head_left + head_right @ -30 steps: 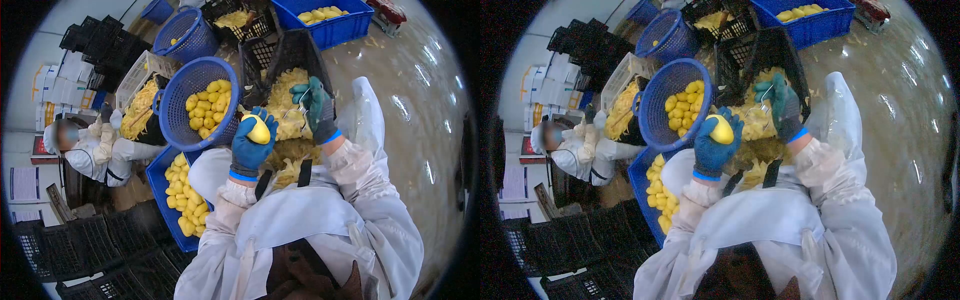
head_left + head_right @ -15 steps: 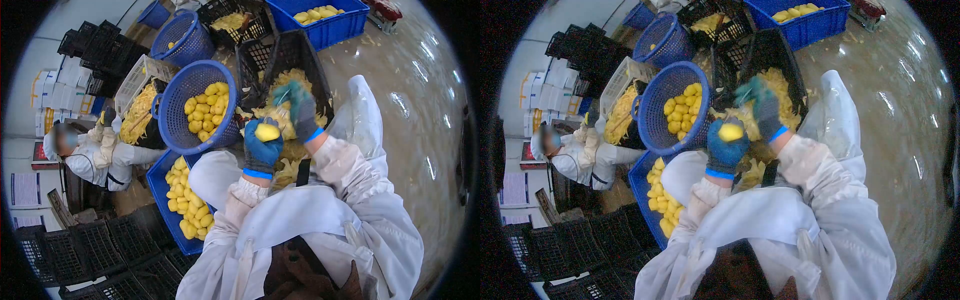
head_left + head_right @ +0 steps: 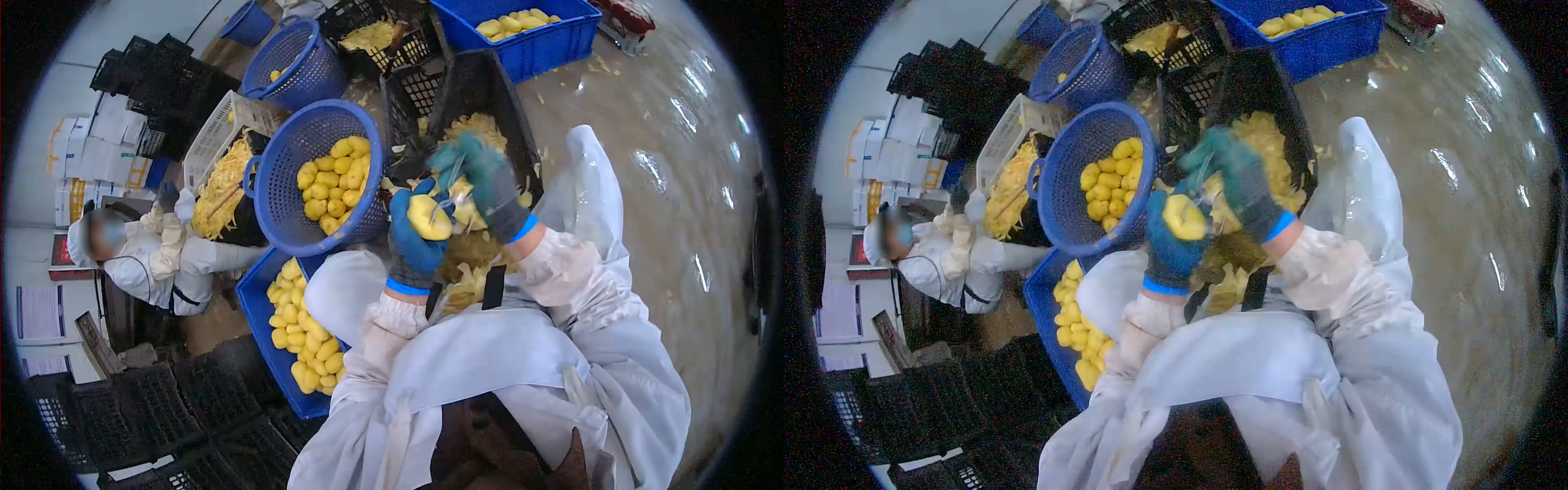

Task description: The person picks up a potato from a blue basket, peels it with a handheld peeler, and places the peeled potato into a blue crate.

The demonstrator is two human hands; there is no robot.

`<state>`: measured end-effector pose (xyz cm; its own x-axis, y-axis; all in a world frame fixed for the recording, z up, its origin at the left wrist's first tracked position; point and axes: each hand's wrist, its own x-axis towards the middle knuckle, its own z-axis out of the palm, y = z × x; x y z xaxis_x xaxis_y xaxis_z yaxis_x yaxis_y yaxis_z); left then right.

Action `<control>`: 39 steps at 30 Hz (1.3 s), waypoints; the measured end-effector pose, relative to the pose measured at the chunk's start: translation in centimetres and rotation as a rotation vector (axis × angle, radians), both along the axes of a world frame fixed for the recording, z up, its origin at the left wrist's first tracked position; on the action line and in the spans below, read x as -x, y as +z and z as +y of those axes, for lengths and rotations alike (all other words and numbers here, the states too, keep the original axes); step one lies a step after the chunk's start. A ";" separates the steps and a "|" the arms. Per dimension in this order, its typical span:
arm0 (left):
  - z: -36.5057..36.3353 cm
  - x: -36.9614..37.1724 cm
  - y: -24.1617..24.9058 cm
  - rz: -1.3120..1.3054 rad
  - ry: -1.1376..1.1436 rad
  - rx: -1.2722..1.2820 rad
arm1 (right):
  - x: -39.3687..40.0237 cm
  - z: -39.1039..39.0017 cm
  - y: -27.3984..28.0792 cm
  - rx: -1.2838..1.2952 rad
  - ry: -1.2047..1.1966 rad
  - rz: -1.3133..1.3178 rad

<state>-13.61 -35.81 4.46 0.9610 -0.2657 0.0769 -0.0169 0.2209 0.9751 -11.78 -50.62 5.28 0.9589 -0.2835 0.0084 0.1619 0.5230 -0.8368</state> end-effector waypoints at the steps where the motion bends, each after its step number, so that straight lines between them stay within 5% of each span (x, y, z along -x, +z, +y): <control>1: -0.1 -0.1 -0.3 -0.156 -0.018 -0.152 | 0.7 0.5 1.1 0.317 -0.021 -0.089; 5: 1.1 -1.0 -0.6 -0.189 -0.023 -0.326 | -2.2 -2.5 -1.2 0.029 -0.059 0.018; 7: 1.3 -0.6 -0.2 -0.146 -0.004 -0.316 | -0.8 0.5 -0.2 0.203 -0.002 -0.100; 9: 0.3 -0.5 1.1 0.020 -0.032 -0.154 | -1.2 1.0 0.1 0.109 0.095 -0.054; 11: 0.9 -0.6 2.5 0.590 -0.142 0.423 | -3.0 -2.0 -1.2 -0.052 -0.078 -0.009; 14: 1.6 -1.1 1.1 0.767 -0.112 0.639 | -1.6 -1.2 -0.3 -0.071 -0.038 -0.032; 16: 0.3 -0.8 -0.4 -0.074 -0.004 -0.134 | -0.7 1.0 0.7 -0.107 0.062 -0.048; 17: 0.5 -1.0 -1.3 0.019 -0.047 -0.031 | 0.0 1.9 1.6 0.079 -0.008 -0.043; 19: 0.7 -0.5 -1.0 -0.332 0.010 -0.401 | -1.2 1.1 -0.4 0.016 -0.061 -0.052; 21: 0.6 0.3 0.4 0.235 -0.057 0.361 | -2.7 -0.2 -0.8 0.056 -0.149 -0.049; 24: 0.7 -0.1 1.8 0.180 -0.201 0.442 | -1.5 1.4 0.2 -0.132 0.166 0.003; 26: 1.4 -1.2 -0.5 -0.522 -0.003 -0.529 | -4.1 0.3 -1.4 -0.032 0.049 -0.083; 28: 1.1 -0.2 0.3 -0.086 -0.053 -0.029 | -5.4 -1.9 -1.0 -0.135 -0.090 0.052; 30: 2.9 -1.7 1.6 -0.609 0.053 -0.645 | -5.0 0.0 -0.3 -0.099 0.219 -0.057; 31: 3.1 -1.7 1.9 -0.408 0.015 -0.608 | -4.2 1.6 -1.6 0.095 0.210 -0.056; 34: 5.4 -2.5 1.5 -0.396 0.028 -0.411 | -7.9 -0.8 -2.1 -0.005 0.146 -0.023; 36: 11.8 -4.2 1.0 0.057 0.108 0.002 | -9.4 -4.2 -1.2 -0.013 0.011 0.044; 38: 20.0 -4.4 4.2 -0.067 0.379 -0.260 | -9.5 -5.6 1.0 0.031 -0.025 0.060; 39: 25.8 -3.7 4.0 -0.486 0.453 -0.964 | -8.7 -5.8 2.4 0.076 -0.040 0.069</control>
<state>-9.87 -10.04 8.46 0.9079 -0.0553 0.4154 -0.3212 -0.7286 0.6050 -3.13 -56.38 7.65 0.9460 -0.3223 -0.0343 0.1221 0.4524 -0.8834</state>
